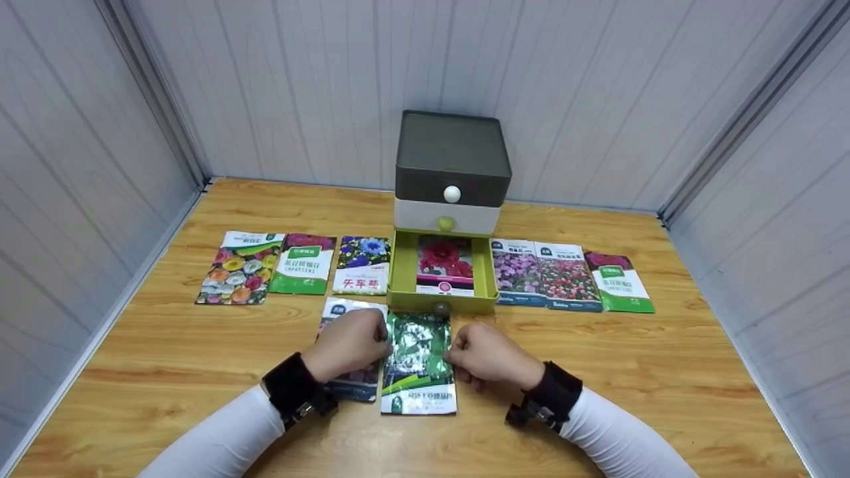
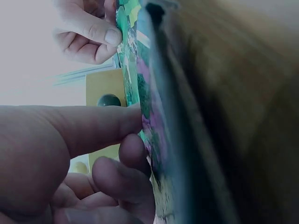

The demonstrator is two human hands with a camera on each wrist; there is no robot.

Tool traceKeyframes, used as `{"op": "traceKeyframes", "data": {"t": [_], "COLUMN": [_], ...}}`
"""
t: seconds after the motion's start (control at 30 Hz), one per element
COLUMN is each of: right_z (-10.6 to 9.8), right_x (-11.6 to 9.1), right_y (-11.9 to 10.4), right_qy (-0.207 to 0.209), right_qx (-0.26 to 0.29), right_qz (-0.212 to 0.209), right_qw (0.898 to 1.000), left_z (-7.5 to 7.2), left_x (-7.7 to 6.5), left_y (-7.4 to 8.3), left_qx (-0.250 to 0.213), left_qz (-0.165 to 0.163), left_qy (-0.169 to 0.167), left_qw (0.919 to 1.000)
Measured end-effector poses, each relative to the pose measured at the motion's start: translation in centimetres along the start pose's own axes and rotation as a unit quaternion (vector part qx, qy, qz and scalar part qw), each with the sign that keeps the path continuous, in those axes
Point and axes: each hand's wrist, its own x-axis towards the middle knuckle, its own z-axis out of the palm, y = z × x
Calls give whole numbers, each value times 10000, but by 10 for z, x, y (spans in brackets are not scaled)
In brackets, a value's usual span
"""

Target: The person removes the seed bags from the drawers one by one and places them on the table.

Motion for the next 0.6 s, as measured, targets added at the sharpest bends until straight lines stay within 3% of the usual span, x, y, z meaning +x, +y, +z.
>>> {"op": "traceKeyframes", "data": {"t": [0.37,0.6], "right_z": [-9,-28], "right_x": [-1,0], "right_y": [-2,-12], "right_qy": [256,699], "right_qx": [-113,-274], "right_qz": [183,45], "right_qw": [9994,9972], "left_z": [-7,-20], "left_x": [0,6], "left_y": [3,11], "left_qx": [-197,-682], "left_qz": [-75,53], "left_qy": [19,129], "left_qw": [9998,9976]}}
